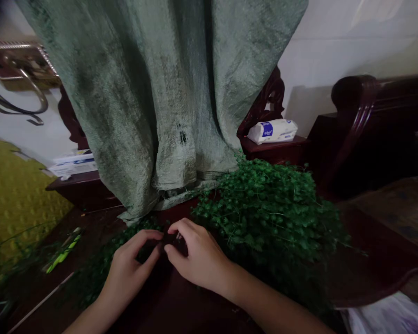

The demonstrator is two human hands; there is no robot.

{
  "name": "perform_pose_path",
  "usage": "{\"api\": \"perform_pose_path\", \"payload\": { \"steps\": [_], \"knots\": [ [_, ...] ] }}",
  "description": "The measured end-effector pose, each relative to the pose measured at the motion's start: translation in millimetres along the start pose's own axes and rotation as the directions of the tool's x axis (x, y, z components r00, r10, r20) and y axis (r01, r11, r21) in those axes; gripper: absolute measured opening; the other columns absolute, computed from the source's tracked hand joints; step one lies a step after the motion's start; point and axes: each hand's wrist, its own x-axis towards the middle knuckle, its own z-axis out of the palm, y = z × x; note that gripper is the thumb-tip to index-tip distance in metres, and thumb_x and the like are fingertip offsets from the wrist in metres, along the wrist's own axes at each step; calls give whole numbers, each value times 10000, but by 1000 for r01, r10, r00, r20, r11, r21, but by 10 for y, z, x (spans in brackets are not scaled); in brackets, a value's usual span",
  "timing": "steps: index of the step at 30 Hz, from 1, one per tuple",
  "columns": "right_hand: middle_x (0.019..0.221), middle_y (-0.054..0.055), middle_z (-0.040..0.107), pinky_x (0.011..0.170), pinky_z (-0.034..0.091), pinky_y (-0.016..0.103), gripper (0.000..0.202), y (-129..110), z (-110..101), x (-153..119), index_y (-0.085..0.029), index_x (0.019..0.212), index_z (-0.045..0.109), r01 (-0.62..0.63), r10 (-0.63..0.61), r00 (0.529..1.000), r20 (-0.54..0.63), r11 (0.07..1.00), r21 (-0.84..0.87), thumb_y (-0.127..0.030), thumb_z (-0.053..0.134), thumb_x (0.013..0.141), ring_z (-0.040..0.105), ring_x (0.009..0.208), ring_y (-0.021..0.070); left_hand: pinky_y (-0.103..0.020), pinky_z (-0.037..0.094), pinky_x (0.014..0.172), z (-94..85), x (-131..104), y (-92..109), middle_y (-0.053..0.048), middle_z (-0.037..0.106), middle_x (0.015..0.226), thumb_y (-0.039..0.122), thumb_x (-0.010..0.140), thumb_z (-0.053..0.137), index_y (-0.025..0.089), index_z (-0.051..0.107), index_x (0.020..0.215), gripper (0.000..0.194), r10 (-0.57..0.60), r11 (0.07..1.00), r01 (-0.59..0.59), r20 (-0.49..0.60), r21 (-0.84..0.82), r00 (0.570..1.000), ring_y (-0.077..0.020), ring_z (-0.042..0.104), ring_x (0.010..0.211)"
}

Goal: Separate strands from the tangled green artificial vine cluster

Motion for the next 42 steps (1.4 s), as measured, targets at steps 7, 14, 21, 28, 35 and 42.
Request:
{"api": "perform_pose_path", "payload": {
  "steps": [7, 14, 21, 28, 35, 42],
  "knots": [
    [1419, 101, 536, 1095, 337, 421, 511, -54, -125, 40, -226, 1291, 534, -292, 165, 955, 245, 657, 695, -592, 338, 993, 490, 1313, 232, -366, 521, 855, 58, -3, -21, -83, 639, 1070, 188, 893, 565, 207, 609, 964, 86, 13, 1000, -13, -4, 23, 1000, -235, 645, 1008],
    [1558, 115, 374, 1148, 246, 433, 630, -78, -129, 3, -202, 1444, 392, -382, 133, 907, 399, 658, 649, -623, 332, 979, 354, 1424, 212, -311, 527, 792, 28, -50, 133, -52, 617, 1000, 200, 882, 645, 209, 573, 1078, 209, 145, 988, -142, 46, -57, 988, -201, 630, 925],
    [1412, 108, 537, 1028, 393, 421, 421, -27, -52, 19, -201, 1317, 524, -326, 183, 935, 305, 782, 531, -363, 331, 980, 493, 1300, 232, -311, 515, 799, 92, -87, 70, -50, 645, 979, 114, 959, 507, 222, 562, 1106, 191, 214, 977, -209, 134, -49, 968, -193, 637, 919],
    [958, 28, 630, 708, 516, 276, 233, 70, 36, 22, -191, 938, 567, -59, 61, 998, -5, 985, 161, -40, 548, 762, 636, 753, 145, -244, 507, 707, 68, -63, 100, -22, 646, 905, 120, 947, 527, 230, 593, 1012, 144, 131, 988, -125, 73, -86, 989, -161, 649, 822],
    [960, 14, 603, 755, 477, 284, 163, 71, 27, -4, -205, 868, 541, 60, -62, 998, -3, 977, -203, -47, 583, 865, 598, 816, 160, -243, 507, 689, 54, -71, 94, -18, 640, 877, 122, 944, 509, 228, 591, 986, 140, 130, 990, -126, 72, -68, 989, -158, 643, 795],
    [954, -5, 547, 734, 445, 252, 150, 17, -2, -20, -195, 868, 593, 38, -31, 997, 66, 993, -112, -53, 639, 855, 560, 812, 132, -280, 530, 711, 64, -58, 102, -32, 651, 920, 141, 900, 555, 227, 559, 1059, 181, 122, 992, -118, 110, -47, 986, -182, 654, 828]
  ]
}}
